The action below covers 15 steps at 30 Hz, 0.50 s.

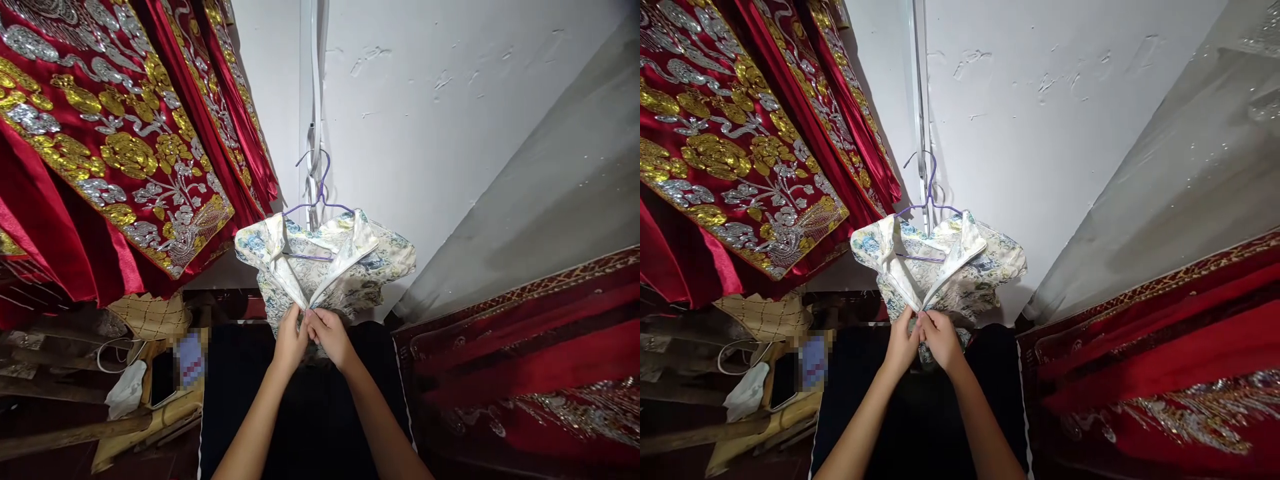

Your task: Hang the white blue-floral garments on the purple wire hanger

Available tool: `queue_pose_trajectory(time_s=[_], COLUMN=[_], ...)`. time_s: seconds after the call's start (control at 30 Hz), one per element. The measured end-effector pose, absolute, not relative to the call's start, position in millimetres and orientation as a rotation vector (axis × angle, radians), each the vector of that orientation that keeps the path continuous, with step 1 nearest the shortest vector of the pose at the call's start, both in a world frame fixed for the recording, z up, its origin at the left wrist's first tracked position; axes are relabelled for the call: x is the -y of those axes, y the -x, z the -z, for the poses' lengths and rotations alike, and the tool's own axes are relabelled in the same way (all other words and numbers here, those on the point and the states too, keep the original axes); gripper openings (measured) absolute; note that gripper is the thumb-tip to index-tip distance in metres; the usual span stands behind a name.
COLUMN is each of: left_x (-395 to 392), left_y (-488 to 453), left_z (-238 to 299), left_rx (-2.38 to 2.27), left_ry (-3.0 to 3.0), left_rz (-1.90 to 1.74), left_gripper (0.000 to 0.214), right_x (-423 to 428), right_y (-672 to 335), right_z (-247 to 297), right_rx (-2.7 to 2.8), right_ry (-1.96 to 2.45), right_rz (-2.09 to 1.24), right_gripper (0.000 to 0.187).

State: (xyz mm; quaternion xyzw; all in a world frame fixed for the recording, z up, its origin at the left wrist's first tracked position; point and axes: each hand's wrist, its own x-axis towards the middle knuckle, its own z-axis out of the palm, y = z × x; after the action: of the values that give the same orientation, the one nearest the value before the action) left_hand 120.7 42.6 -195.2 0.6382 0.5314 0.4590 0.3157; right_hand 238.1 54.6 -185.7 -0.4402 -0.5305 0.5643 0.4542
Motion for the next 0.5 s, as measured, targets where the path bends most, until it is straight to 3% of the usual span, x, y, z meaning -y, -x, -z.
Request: queue_pose_trajectory(time_s=[0.33,0.5], left_x=[-40.9,-54.9], left_y=[-114.2,-99.2], left_z=[192.5,157.7], left_rx=[-1.402,-1.228], left_ry=[-1.85,-1.913], left_rz=[-1.105,-0.939], left_gripper=[0.013,0.008], right_x=[-109.2,-105.5], right_y=[-253.5,-246.8], right_z=[42.2,20.6], right_rx=[1.092,1.084], right_ry=[0.878,0.799], right_rz=[-1.273,-1.2], right_gripper=[0.033,0.029])
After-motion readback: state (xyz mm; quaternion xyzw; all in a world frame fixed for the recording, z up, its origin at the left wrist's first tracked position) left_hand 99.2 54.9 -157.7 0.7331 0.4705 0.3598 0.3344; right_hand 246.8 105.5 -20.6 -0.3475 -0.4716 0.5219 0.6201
